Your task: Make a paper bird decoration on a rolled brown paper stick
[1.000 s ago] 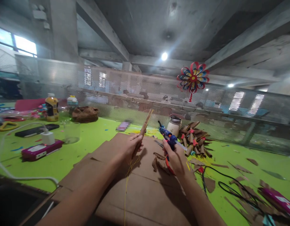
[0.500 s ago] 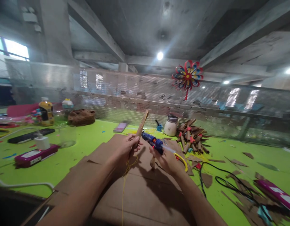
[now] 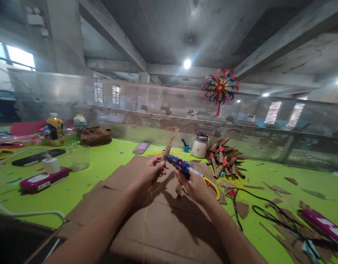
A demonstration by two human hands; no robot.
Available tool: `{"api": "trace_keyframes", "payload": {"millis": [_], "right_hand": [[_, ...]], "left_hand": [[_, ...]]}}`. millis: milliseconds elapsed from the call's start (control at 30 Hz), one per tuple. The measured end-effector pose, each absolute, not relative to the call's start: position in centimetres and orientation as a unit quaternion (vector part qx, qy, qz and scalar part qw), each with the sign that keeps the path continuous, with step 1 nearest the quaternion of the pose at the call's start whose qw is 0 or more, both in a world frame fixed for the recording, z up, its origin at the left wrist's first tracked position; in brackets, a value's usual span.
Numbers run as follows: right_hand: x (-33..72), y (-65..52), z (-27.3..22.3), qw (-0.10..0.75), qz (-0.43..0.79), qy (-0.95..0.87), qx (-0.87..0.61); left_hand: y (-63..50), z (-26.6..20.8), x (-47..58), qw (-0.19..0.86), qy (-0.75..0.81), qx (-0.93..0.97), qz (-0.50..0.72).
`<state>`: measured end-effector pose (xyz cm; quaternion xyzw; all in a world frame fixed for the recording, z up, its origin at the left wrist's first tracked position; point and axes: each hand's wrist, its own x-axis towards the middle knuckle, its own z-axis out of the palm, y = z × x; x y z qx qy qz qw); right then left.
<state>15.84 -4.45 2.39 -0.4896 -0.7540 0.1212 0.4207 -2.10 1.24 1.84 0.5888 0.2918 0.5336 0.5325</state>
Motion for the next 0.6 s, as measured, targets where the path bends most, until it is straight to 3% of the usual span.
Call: {"api": "trace_keyframes", "payload": {"millis": [600], "right_hand": [[15.51,-4.54,2.55,0.416,0.046,-0.755,-0.504]], "left_hand": [[1.43,1.69,-1.91,0.510,0.325,0.590,0.535]]}}
